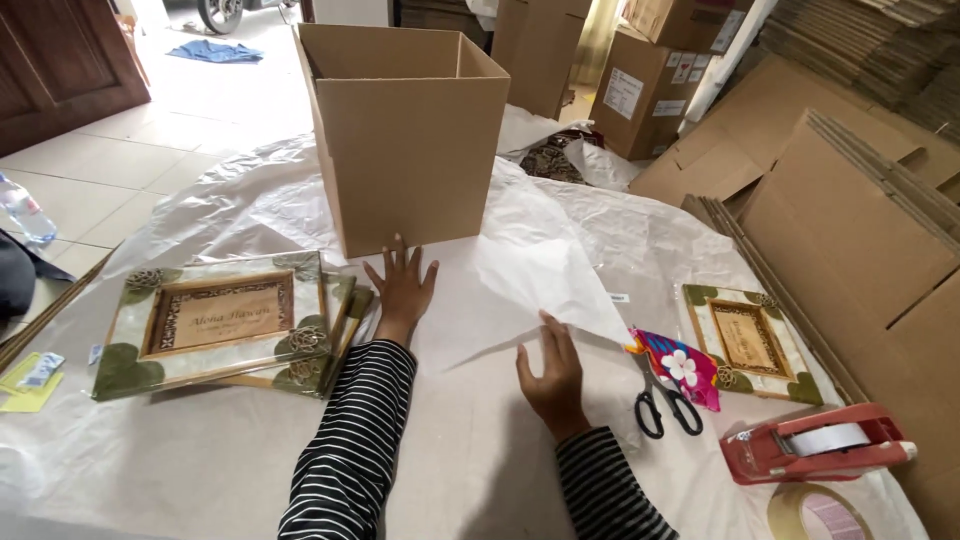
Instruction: The person places a picture frame into a plastic sleeve, tapes the edge shut, and applies a label to the back of the frame.
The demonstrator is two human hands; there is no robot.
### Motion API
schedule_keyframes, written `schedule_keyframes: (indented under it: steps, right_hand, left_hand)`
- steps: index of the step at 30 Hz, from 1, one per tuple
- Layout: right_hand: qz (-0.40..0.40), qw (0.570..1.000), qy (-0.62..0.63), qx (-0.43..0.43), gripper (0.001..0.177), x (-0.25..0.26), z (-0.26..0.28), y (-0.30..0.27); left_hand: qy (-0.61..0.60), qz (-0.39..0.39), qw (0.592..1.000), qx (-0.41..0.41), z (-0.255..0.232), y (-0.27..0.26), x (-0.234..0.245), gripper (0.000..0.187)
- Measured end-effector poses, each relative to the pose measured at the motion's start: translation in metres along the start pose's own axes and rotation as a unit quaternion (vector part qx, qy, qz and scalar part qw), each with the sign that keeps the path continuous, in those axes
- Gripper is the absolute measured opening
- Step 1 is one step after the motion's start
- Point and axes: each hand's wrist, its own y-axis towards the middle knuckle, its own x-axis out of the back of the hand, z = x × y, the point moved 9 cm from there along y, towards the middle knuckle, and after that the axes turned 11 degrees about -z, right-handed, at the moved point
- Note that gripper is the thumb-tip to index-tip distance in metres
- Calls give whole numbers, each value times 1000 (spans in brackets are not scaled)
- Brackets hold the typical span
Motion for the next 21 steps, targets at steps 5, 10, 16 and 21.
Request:
schedule_keyframes:
  steps: [5, 10, 16, 21]
  right_hand:
    - [-12, 999, -28, 30, 39, 27, 13, -2]
    - [-15, 999, -25, 31, 43, 78, 52, 0]
    - [17, 992, -122, -33, 62, 110, 77, -101]
    - [5, 980, -117, -158, 61, 122, 80, -165]
  left_hand:
    - [-22, -11, 1000, -5, 2, 2, 3, 72]
    - [-39, 43, 998, 4, 5, 7, -14, 73]
    - [-63, 52, 997, 11, -1, 2, -6, 72]
    - [-78, 22, 997, -1, -2, 2, -2, 66]
